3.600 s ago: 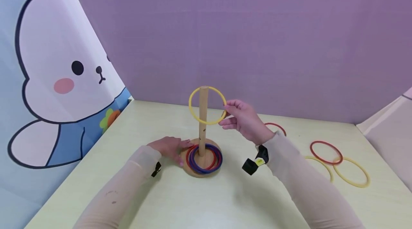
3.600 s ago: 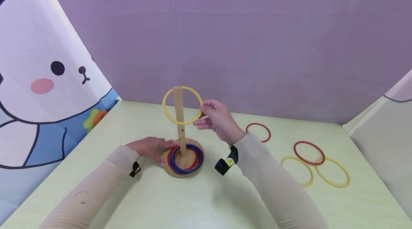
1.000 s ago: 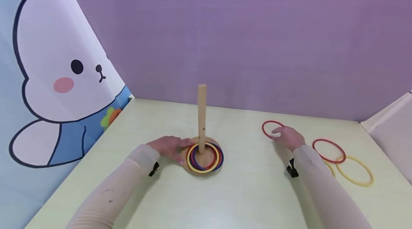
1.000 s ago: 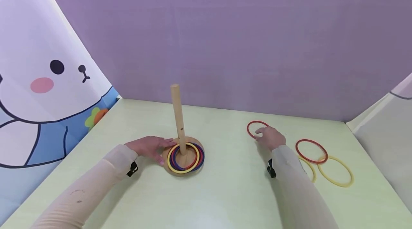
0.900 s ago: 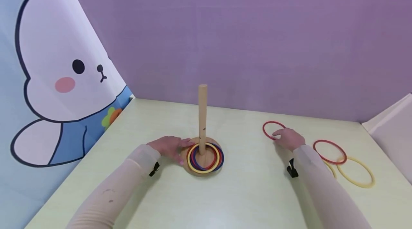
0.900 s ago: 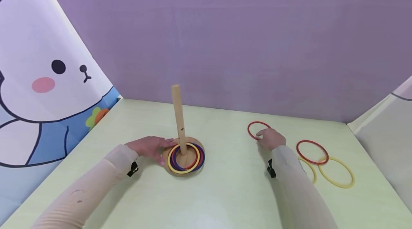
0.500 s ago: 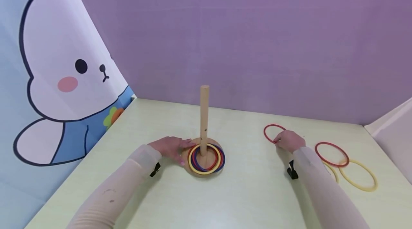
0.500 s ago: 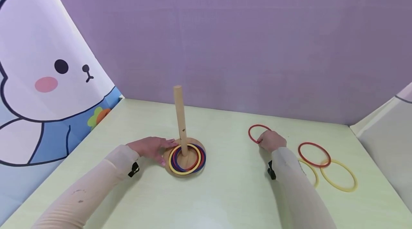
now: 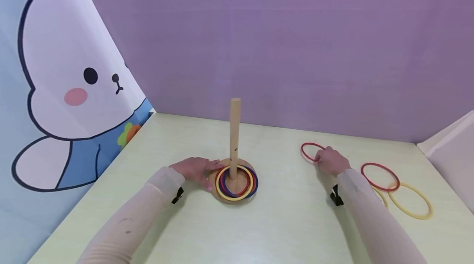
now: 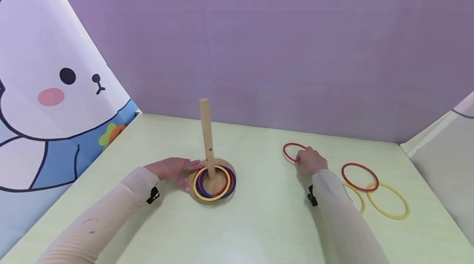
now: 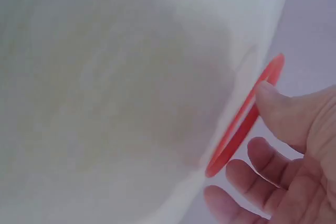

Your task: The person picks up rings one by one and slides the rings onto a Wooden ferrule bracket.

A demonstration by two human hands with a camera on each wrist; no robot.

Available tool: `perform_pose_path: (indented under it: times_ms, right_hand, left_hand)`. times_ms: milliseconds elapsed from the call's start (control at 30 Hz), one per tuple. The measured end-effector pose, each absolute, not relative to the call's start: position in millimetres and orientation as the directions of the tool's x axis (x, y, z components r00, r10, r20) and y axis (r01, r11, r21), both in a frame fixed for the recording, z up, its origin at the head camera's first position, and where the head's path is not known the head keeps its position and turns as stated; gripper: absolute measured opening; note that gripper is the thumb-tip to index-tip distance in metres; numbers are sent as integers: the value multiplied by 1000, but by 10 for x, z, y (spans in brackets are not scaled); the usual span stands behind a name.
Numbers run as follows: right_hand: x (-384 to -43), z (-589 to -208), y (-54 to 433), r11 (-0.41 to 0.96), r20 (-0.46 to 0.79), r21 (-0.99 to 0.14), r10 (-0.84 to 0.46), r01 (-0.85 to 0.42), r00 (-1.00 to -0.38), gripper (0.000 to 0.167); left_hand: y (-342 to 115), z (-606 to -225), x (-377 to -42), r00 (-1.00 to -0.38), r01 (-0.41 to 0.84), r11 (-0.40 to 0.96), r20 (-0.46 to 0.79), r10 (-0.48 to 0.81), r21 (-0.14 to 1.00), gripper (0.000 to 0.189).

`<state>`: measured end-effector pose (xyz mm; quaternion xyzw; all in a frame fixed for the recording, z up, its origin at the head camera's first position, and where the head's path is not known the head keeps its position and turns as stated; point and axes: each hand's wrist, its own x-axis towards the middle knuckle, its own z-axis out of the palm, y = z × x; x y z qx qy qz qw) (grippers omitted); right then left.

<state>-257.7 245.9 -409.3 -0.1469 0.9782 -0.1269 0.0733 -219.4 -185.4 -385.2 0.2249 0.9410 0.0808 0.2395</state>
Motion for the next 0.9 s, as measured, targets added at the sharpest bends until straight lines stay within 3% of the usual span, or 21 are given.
perform_pose_path:
  times_ms: [333,533,900]
  right_hand:
    - [-2420,-3713,2267,879,42,-331,-350,-344,-936,13]
    - [-2178,-3477,2087,782,141,-469,-392,-410,-909,6]
    - [-1771,-2905,1769,573,131,-727,-424,-377,-896,7]
  left_hand:
    - [-1854,-3862,-2200,-789,377,887,-409,458,265,88]
    - [-1840,-3849,-2180,-792,369,892,-414,448,260,87]
    - [-1826,-3837,-2176,-796,340,900,-427,429,271,87]
